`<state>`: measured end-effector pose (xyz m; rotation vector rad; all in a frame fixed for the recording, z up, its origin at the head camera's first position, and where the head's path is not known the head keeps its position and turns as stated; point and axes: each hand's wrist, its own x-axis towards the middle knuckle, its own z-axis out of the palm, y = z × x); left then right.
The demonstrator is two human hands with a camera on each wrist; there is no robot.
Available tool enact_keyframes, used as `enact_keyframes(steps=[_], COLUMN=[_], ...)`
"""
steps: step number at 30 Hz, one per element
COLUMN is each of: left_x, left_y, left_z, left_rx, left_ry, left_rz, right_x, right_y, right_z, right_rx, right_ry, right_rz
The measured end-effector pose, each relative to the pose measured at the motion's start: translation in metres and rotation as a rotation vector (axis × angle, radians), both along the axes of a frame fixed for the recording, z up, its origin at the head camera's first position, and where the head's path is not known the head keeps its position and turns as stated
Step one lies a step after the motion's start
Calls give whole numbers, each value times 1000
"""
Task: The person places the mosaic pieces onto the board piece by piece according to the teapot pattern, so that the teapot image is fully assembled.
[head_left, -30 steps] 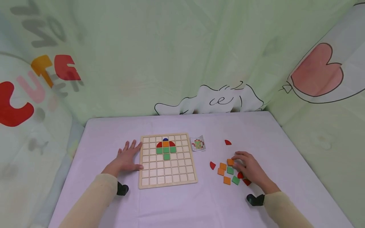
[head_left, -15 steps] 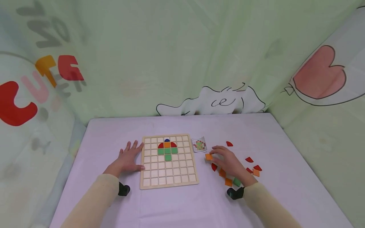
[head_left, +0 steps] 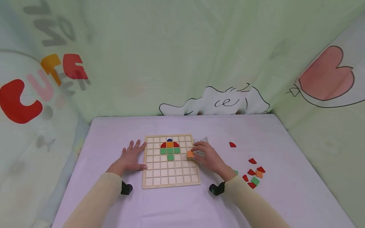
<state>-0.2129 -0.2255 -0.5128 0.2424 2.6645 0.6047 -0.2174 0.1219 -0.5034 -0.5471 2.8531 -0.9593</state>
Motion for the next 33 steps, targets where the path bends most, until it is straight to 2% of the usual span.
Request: enact_keyframes(steps=[4, 9, 14, 18, 23, 33], left_x=[0, 0, -1, -2, -2, -2], left_y=[0, 1, 2, 3, 2, 1], left_z=[1, 0, -3, -3, -4, -2], left_rx=[3, 6, -6, -7, -13, -16], left_ry=[-4, 0, -2, 1, 3, 1], left_rz=[5, 9, 12, 11, 9, 25], right_x=[-4, -9, -14, -15, -16, -14], right_y=[-24, -49, -66, -74, -83, -101], right_z=[0, -3, -8, -11, -14, -9], right_rx=[47, 85, 90, 107, 158, 169], right_ry=[-6, 31, 66, 71, 97, 104], right_rz=[25, 94, 182, 218, 228, 224])
